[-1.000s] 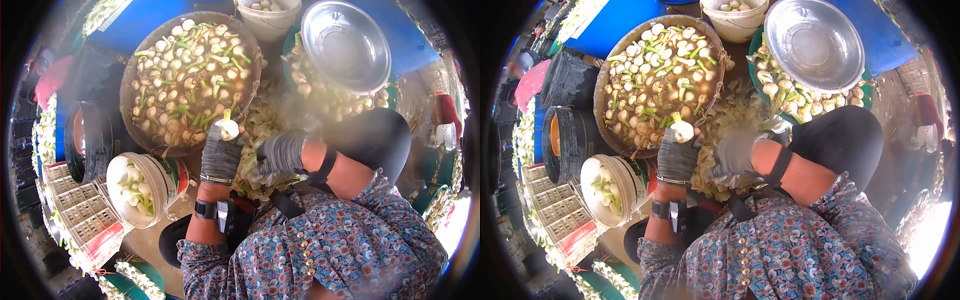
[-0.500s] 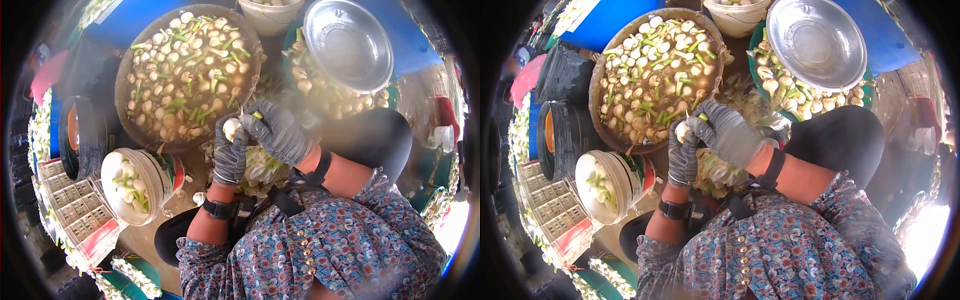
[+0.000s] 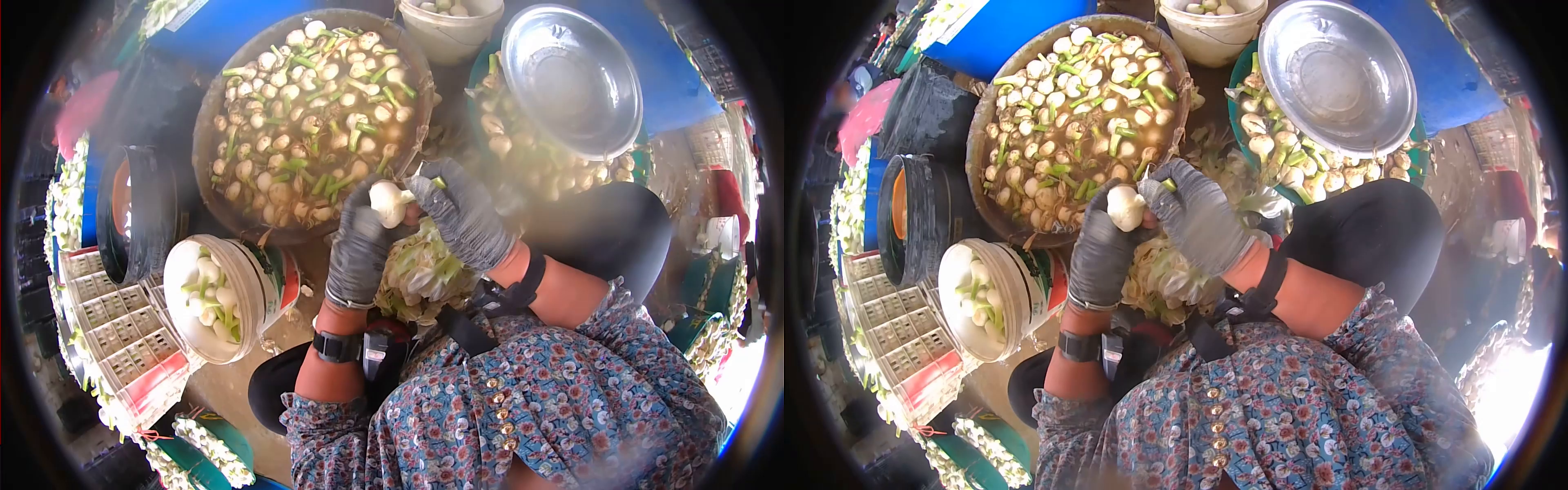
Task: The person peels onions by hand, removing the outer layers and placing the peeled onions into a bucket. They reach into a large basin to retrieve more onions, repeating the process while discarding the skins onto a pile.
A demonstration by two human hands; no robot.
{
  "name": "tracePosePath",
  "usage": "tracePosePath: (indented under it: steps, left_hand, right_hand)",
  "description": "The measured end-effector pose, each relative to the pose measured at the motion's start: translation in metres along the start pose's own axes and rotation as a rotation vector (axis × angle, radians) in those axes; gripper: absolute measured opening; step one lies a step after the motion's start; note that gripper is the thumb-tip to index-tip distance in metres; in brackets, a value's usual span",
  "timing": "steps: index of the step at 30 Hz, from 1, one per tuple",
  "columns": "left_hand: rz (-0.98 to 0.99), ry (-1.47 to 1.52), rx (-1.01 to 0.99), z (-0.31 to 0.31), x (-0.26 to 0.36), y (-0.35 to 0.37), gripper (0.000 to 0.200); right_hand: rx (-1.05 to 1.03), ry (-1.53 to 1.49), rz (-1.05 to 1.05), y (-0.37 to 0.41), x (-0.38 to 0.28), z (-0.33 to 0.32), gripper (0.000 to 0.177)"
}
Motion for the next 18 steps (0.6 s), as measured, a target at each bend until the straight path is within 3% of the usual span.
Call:
tracePosePath:
  steps: [1, 3, 4, 7, 16, 18]
  left_hand:
    - [-0.127, 0.191, 0.018, 0.0, -0.019, 0.007, 0.033]
    - [-0.386, 0.57, 0.056, 0.003, -0.055, 0.02, 0.04]
    - [-0.373, 0.545, 0.054, 0.003, -0.06, 0.02, 0.041]
    - [-0.383, 0.504, 0.019, 0.004, -0.068, 0.018, 0.042]
    - [-0.5, 0.521, -0.179, 0.007, -0.074, 0.027, 0.042]
    - [-0.521, 0.511, -0.212, 0.009, -0.073, 0.028, 0.047]
  right_hand:
    - [-0.011, 0.056, -0.003, -0.003, 0.001, -0.002, 0.011]
    - [0.015, 0.238, -0.372, -0.01, -0.021, -0.004, 0.012]
    - [0.028, 0.33, -0.557, -0.008, -0.032, -0.003, 0.012]
    - [-0.109, 0.435, -0.586, -0.004, -0.03, 0.006, 0.015]
    - [-0.142, 0.533, -0.278, -0.008, -0.014, -0.001, 0.017]
    - [-0.168, 0.48, -0.126, -0.01, -0.004, 0.002, 0.017]
Point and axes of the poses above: each hand's wrist, its own y-axis away from the middle knuckle, its own z-axis out of the palm, x = y × z, the point moved 8 cm from there along -y, towards the middle knuckle, and after that the axes turned 15 degrees about x, right-handed, at the moved point
